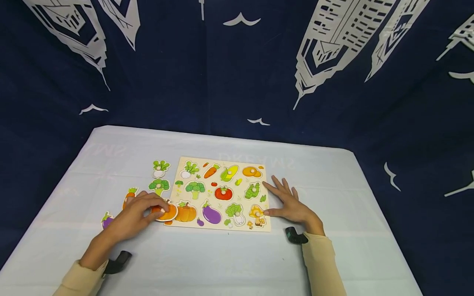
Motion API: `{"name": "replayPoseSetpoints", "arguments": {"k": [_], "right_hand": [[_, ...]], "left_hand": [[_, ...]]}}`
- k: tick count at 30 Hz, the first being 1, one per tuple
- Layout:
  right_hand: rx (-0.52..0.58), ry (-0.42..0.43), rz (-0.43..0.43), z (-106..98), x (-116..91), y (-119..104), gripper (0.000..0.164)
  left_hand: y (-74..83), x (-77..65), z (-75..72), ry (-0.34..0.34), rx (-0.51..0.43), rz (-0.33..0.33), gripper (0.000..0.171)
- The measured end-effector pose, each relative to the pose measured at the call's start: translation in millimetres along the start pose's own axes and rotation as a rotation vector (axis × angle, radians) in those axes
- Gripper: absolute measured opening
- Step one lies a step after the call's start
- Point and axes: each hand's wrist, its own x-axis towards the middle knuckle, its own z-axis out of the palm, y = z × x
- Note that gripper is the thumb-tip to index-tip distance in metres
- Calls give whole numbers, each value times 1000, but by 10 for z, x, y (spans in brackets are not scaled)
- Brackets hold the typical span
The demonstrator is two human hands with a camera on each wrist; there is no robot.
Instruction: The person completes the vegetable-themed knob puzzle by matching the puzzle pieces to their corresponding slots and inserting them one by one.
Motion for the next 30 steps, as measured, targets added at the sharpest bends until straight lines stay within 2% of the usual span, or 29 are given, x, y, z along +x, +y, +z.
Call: {"name": "replayPoseSetpoints", "arguments": {"k": [9,16,26,30], "right_hand": [[-4,1,1,1,-8,7,96],[5,7,1,5,-6,-8,96],[10,6,7,0,-7,-26,97],[15,8,10,7,-7,-15,97]], "left_hand": [[80,111,99,-69,-46,-2,25],[115,187,166,-112,-55,21,22],[128,223,259,-105,-32,44,19],[153,262,293,-122,-29,28,17]]}}
